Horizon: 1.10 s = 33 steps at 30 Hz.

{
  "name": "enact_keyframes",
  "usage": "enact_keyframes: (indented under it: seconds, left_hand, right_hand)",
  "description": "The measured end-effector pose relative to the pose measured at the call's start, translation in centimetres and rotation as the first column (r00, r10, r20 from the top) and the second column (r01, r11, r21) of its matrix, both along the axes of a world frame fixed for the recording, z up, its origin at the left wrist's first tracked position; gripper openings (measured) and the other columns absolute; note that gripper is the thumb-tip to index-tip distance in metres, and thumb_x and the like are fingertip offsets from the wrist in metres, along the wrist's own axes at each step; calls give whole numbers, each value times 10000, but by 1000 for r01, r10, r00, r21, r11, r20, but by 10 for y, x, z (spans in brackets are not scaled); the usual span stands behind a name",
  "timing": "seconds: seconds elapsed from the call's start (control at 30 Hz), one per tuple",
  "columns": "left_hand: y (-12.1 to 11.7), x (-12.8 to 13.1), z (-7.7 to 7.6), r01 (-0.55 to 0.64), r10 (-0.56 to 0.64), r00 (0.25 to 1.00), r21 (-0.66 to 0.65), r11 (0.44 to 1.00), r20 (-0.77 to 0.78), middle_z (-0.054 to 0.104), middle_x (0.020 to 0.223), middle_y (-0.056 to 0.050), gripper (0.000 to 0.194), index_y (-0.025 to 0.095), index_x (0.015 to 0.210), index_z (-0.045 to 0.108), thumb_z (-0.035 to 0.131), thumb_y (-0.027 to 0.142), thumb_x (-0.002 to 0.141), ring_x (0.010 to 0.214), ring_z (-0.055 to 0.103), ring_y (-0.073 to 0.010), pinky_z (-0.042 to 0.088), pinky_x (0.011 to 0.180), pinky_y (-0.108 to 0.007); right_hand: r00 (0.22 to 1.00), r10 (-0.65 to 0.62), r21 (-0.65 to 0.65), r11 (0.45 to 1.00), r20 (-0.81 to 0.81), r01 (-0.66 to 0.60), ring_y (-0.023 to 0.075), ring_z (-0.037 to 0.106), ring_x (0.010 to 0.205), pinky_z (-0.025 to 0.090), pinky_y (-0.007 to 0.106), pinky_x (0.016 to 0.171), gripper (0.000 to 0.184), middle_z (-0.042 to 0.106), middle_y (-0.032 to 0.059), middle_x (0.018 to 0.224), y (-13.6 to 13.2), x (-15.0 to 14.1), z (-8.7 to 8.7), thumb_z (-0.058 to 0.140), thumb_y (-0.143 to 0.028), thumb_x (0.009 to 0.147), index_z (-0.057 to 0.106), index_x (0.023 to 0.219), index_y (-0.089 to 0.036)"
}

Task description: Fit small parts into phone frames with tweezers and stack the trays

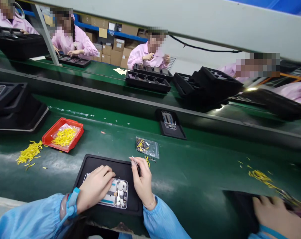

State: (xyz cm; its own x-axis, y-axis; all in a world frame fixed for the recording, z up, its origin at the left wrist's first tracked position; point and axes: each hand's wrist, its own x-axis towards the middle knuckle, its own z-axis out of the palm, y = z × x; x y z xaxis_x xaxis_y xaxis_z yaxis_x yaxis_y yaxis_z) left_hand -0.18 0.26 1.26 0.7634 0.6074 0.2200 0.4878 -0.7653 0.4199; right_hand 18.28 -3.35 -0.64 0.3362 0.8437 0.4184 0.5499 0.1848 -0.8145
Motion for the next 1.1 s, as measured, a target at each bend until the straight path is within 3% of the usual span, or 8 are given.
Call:
enact_keyframes:
  seconds: [0.1,0.23,0.43,0.6,0.77,0.87,1.1]
  left_hand:
    - [-15,-4,4,26,-26,1000,-7,1000,1,614,868,-44,213,199,909,559,353,143,908,757,574,-182,472,690,-283]
    - [-31,-5,4,98,-106,993,-135,986,-53,605,796,-19,167,207,820,538,404,137,892,722,570,-175,454,649,-260]
    - [-11,6,-6,-2,-6,999,-222,975,-37,602,853,-34,170,196,839,551,407,111,869,794,576,-180,478,699,-273]
    - [4,6,-10,18,-17,1000,-244,970,3,598,851,-30,172,193,855,562,408,121,878,799,582,-167,491,722,-268]
    - [7,4,-11,45,-46,999,-226,973,1,588,873,-31,188,188,903,571,396,119,901,798,593,-151,494,720,-246]
    - [8,6,-13,51,-58,998,-187,981,-36,577,834,-21,184,184,847,566,406,114,905,769,590,-147,488,700,-235]
    - [9,8,-12,68,-80,994,-155,986,-69,561,818,-10,174,179,825,556,420,116,912,739,586,-140,471,659,-221]
  right_hand:
    - [997,-47,22,999,-58,49,210,591,895,482,341,772,222,600,76,909,-4,4,1,461,-309,937,664,969,-226]
    - [997,-39,64,997,-62,43,218,587,871,467,359,764,239,620,64,889,-9,7,1,478,-347,934,691,976,-247]
    - [975,61,50,997,-213,-52,191,597,725,491,325,631,353,596,65,833,-13,5,0,437,-473,933,675,887,-216]
    - [850,163,-40,977,-501,-211,160,604,632,527,295,582,337,582,27,737,-12,-2,-3,447,-504,920,548,781,-214]
    - [743,210,-103,931,-635,-351,171,650,758,562,319,712,265,615,20,822,-14,-4,-6,588,-490,845,510,875,-239]
    - [740,205,-113,928,-640,-355,180,664,833,559,302,738,263,628,17,843,-17,-1,-9,667,-442,798,520,900,-249]
    - [807,151,-147,948,-571,-282,193,689,800,565,320,758,233,661,21,801,-22,-2,-12,665,-418,804,537,860,-231]
